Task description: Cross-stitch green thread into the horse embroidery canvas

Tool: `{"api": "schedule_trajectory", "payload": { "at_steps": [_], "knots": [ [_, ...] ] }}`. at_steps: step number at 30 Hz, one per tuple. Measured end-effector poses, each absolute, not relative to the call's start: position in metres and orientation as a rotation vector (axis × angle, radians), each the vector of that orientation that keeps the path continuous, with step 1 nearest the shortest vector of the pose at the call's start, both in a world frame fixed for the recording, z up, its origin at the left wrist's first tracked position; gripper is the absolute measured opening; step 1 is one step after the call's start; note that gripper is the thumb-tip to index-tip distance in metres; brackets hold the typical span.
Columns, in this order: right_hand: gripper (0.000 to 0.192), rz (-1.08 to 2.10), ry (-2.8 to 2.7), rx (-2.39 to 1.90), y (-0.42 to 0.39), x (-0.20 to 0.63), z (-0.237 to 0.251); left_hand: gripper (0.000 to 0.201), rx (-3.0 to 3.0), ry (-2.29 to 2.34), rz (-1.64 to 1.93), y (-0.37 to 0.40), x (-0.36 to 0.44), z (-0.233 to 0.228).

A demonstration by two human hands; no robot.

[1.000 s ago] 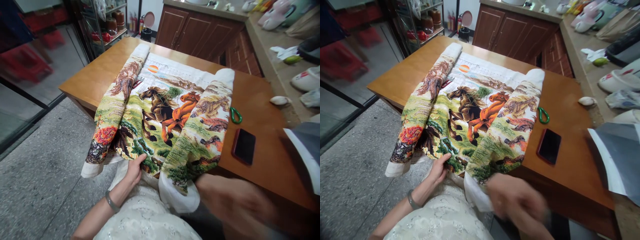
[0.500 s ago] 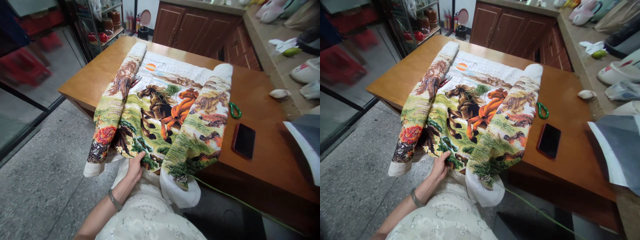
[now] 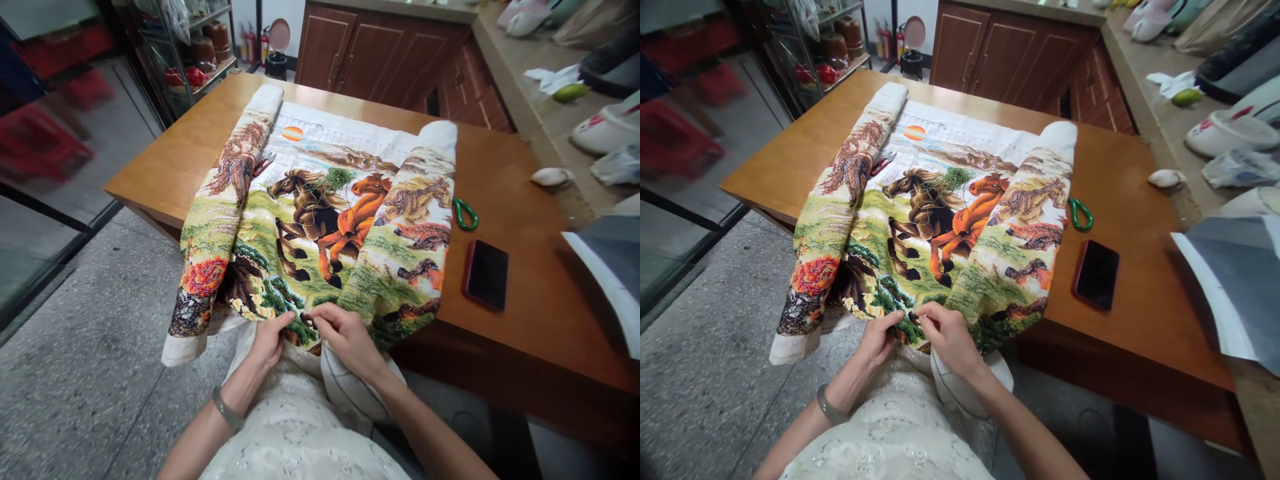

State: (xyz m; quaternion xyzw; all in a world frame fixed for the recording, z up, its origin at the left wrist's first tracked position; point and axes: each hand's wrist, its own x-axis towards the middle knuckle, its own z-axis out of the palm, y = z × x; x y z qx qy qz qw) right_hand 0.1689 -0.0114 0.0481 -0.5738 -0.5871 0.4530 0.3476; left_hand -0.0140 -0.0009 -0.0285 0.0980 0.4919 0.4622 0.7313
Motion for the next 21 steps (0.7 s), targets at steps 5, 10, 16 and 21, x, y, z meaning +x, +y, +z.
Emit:
{"api": "schedule_trajectory", "payload": {
  "at_steps": [5, 10, 16, 21],
  "knots": [
    [0.031, 1.062, -1.669, -1.515, -0.009, 0.150, 0.023, 0.035, 0.203, 1.136, 1.036, -0.003, -0.011, -0.027],
    [0.031, 1.032, -1.722, -1.520, -0.011, 0.155, 0.024, 0.036, 0.187, 1.121, 1.064, -0.003, -0.010, -0.020],
    [0.031, 0.983, -1.758, -1.542, -0.009, 0.151, 0.023, 0.034, 0.206, 1.121, 1.041, -0.004, -0.011, -0.018],
    [0.032, 0.966, -1.746, -1.564, -0.010, 0.148, 0.022, 0.033, 0.216, 1.121, 1.017, -0.004, -0.013, -0.021]
  ]
}}
